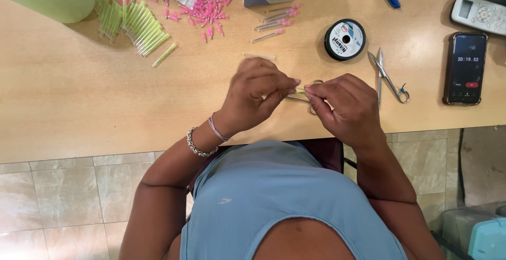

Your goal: The person assembles small medical supplies at a table. They insert a thin filament into a small plastic tube, then use hemostats to pull the filament through the tube. They repeat this process with several items, using scissors to cut the filament as needed.

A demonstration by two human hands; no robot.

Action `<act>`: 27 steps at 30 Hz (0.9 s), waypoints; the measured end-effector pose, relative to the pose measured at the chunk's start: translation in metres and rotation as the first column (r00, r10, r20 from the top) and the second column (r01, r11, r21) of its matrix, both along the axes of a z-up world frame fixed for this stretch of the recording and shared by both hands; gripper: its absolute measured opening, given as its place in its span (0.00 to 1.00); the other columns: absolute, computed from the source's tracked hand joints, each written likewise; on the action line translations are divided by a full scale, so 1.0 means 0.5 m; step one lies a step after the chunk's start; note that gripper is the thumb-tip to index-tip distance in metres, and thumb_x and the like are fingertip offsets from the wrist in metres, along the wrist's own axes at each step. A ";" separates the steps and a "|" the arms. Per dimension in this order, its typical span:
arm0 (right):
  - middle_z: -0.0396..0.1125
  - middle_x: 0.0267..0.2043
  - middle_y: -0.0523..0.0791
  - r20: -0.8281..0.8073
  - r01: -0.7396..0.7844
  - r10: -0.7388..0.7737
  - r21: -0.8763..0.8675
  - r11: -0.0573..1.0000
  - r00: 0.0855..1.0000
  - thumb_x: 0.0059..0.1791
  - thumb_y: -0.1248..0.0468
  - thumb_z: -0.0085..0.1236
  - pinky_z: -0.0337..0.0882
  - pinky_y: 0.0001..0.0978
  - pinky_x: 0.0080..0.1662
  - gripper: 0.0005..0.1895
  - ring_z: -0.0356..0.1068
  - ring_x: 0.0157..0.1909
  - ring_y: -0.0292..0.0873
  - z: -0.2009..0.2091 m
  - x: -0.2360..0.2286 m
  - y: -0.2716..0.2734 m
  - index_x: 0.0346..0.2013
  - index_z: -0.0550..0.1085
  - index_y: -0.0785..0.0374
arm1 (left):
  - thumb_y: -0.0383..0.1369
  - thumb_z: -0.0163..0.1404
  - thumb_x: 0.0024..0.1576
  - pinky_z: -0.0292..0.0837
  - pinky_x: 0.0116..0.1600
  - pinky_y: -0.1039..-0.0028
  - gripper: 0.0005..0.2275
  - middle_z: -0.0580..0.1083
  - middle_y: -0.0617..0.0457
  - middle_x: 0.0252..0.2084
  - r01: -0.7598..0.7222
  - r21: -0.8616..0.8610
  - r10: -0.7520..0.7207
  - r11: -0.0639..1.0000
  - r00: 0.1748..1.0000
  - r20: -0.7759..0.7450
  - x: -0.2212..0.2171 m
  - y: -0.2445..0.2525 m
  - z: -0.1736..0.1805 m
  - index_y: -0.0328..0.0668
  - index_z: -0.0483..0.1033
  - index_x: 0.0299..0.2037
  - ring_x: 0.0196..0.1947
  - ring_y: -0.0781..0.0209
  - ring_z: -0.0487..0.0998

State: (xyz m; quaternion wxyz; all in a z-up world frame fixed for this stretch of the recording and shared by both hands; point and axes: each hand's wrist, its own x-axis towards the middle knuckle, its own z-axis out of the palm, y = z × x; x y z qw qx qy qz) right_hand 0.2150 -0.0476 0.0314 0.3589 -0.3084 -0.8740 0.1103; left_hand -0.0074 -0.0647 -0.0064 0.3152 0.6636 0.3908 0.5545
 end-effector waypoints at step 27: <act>0.70 0.35 0.36 0.296 0.153 -0.242 0.293 0.944 0.924 0.53 0.54 0.63 0.75 0.26 0.35 0.12 0.72 0.33 0.35 -0.160 -0.056 -0.040 0.52 0.81 0.44 | 0.34 0.56 0.56 0.74 0.45 0.66 0.03 0.81 0.56 0.29 -0.098 -0.668 -0.028 0.738 0.984 -0.176 -0.009 -0.028 -0.116 0.52 0.84 0.35 0.38 0.55 0.84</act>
